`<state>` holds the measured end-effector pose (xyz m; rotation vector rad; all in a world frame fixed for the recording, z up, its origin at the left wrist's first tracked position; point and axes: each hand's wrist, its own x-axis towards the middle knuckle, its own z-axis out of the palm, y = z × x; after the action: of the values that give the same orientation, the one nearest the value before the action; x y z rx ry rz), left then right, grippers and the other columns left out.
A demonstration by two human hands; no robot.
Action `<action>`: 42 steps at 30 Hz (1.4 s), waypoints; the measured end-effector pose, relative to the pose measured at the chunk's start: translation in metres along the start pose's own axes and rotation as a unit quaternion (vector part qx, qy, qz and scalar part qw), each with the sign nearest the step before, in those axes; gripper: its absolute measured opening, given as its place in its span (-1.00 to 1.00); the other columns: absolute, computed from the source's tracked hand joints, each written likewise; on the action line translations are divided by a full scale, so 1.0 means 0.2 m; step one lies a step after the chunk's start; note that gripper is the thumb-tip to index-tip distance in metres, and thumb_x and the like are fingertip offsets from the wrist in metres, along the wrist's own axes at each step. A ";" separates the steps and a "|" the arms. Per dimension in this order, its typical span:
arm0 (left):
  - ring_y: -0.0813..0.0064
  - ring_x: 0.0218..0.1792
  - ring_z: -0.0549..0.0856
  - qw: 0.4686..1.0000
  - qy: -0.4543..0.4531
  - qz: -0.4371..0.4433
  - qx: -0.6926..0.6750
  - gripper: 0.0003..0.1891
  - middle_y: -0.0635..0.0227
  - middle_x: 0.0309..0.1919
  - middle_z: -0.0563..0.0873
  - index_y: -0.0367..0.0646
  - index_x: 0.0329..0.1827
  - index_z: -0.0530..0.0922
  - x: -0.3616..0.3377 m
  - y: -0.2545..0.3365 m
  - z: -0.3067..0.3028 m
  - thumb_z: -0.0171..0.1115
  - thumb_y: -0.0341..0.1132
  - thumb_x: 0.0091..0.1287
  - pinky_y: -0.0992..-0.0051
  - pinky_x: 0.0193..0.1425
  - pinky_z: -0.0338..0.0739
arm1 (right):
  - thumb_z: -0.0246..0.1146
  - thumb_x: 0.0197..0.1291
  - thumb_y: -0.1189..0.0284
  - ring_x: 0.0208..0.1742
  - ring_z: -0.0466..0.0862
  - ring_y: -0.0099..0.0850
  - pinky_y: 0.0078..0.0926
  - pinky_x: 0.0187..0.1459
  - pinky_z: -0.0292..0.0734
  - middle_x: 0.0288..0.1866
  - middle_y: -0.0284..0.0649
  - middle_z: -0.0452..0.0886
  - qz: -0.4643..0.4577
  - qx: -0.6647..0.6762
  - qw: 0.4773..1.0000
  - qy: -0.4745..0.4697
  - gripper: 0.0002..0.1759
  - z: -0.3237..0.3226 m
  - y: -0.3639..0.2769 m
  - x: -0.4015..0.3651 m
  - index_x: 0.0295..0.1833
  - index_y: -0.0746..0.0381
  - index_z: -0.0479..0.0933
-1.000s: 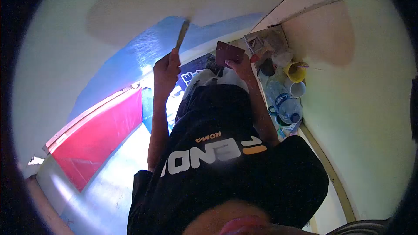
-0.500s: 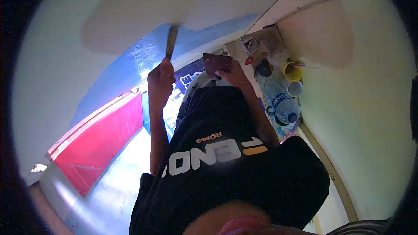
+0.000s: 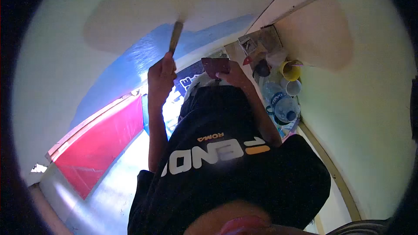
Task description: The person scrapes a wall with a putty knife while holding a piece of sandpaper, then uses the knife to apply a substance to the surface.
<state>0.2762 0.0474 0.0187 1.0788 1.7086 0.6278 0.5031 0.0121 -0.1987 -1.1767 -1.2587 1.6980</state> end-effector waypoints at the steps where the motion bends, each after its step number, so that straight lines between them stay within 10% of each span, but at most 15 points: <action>1: 0.73 -0.71 0.37 1.000 0.007 -0.017 -0.019 -0.45 0.51 -0.71 0.40 -0.12 -0.48 0.47 -0.02 -0.02 -0.04 -0.03 0.18 0.50 0.60 -0.67 0.22 | 0.43 -0.02 0.42 0.11 0.66 -0.20 -0.22 0.24 0.49 0.06 -0.04 0.67 0.004 0.012 1.000 -0.001 -0.44 -0.01 -0.03 -0.01 0.15 0.34 0.53; 42: 0.78 -0.68 0.31 0.996 0.011 0.014 0.091 -0.52 0.56 -0.70 0.39 -0.11 -0.47 0.50 -0.10 0.22 -0.25 0.00 0.05 0.53 0.62 -0.67 0.18 | 0.41 -0.03 0.49 0.01 0.69 -0.28 -0.25 0.14 0.56 0.00 -0.07 0.69 0.011 0.036 0.995 0.097 -0.46 -0.01 -0.04 -0.01 0.14 0.35 0.53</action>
<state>0.2488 0.0537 0.0820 1.2291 1.7993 0.5103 0.5059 0.0122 -0.1910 -1.2815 -1.0618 1.5888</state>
